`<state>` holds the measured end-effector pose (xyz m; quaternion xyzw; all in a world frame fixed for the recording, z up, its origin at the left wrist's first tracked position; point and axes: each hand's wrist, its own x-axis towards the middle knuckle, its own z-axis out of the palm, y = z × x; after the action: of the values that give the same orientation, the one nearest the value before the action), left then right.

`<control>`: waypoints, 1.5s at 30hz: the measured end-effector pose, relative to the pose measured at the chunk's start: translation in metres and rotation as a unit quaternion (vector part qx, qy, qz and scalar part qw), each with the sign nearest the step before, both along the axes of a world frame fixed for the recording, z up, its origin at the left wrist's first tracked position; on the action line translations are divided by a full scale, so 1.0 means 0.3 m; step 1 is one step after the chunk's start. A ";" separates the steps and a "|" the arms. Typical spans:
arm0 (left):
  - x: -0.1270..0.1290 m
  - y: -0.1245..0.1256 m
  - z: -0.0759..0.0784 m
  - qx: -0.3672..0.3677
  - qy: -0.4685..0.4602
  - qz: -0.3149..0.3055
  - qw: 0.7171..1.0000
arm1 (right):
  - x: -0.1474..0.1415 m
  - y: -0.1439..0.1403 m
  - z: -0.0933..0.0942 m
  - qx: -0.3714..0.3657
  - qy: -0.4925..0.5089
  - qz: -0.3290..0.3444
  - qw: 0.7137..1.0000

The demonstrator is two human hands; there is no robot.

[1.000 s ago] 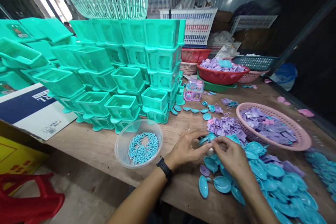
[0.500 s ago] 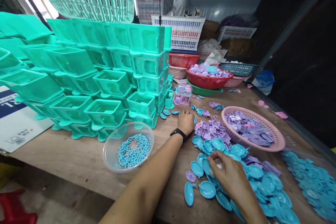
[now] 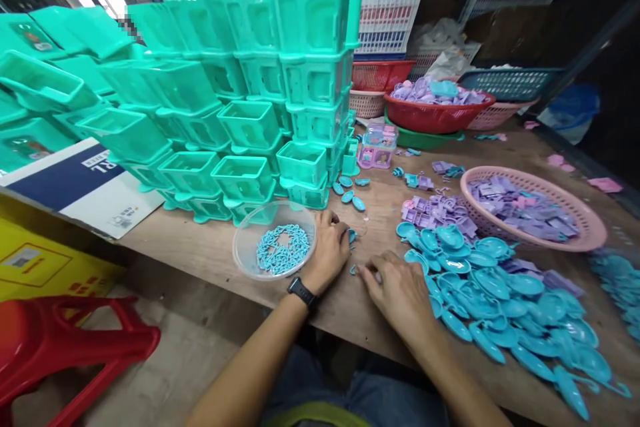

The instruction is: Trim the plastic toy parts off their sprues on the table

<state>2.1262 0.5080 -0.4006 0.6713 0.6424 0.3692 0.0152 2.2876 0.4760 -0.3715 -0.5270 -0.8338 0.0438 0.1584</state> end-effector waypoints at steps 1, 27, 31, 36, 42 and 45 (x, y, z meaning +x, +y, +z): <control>-0.004 -0.024 -0.002 -0.001 -0.005 0.001 1.000 | -0.023 -0.008 -0.002 -0.003 -0.021 -0.010 1.000; 0.104 -0.110 0.032 -0.092 -0.471 -0.009 0.877 | 0.060 0.066 0.015 -0.143 0.436 -0.067 0.886; 0.119 -0.111 0.037 -0.096 -0.471 -0.006 0.877 | 0.049 0.054 0.015 -0.127 0.453 -0.089 0.878; 0.128 -0.110 0.034 -0.089 -0.469 -0.003 0.879 | 0.038 0.038 0.016 -0.075 0.492 -0.073 0.864; 0.135 -0.111 0.044 -0.094 -0.472 -0.009 0.877 | 0.022 0.036 0.010 -0.098 0.520 -0.108 0.842; 0.135 -0.111 0.050 -0.078 -0.448 -0.006 0.891 | 0.014 0.035 0.007 -0.131 0.537 -0.091 0.828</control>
<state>2.1667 0.4748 -0.3856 0.4349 0.5901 0.5796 0.3559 2.2918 0.4866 -0.3695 -0.5095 -0.5520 0.4144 0.5138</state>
